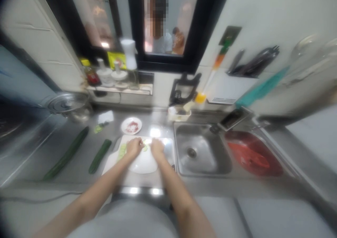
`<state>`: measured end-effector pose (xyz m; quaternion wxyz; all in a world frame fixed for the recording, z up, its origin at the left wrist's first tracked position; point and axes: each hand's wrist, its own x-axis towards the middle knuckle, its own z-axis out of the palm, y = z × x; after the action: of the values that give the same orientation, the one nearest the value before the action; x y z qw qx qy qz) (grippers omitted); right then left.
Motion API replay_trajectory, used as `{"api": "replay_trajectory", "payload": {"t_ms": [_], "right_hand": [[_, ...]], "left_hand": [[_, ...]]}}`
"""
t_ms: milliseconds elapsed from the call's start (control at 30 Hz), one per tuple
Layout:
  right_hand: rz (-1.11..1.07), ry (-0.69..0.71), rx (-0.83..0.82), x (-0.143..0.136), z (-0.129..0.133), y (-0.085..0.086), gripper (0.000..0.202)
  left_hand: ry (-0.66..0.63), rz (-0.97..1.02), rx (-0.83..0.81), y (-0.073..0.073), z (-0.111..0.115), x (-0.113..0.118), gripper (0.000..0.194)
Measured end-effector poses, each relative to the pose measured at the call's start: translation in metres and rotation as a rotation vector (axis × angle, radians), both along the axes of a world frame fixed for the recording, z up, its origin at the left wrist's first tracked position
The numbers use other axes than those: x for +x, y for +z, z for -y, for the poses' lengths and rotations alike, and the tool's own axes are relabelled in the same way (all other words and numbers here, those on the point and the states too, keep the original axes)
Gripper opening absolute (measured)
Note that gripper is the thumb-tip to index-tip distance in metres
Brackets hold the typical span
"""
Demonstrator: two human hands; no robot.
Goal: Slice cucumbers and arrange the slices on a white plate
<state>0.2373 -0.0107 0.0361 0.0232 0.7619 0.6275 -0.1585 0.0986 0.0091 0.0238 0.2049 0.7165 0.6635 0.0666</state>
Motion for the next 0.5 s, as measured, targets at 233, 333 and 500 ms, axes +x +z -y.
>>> {"api": "replay_trajectory", "payload": {"t_ms": [233,333,500], "right_hand": [[-0.006,0.001,0.019,0.0012,0.0022,-0.0013,0.027],[-0.007,-0.003,0.017,0.0011,0.0025,-0.0016,0.027],[-0.001,-0.008,0.02,0.0008,0.0048,-0.0021,0.028]], "left_hand": [[-0.004,0.007,0.006,-0.0006,0.0004,-0.0002,0.013],[0.001,0.002,-0.004,-0.0001,0.0001,-0.0001,0.014],[-0.004,0.006,-0.003,0.0022,0.0011,-0.0005,0.015]]}}
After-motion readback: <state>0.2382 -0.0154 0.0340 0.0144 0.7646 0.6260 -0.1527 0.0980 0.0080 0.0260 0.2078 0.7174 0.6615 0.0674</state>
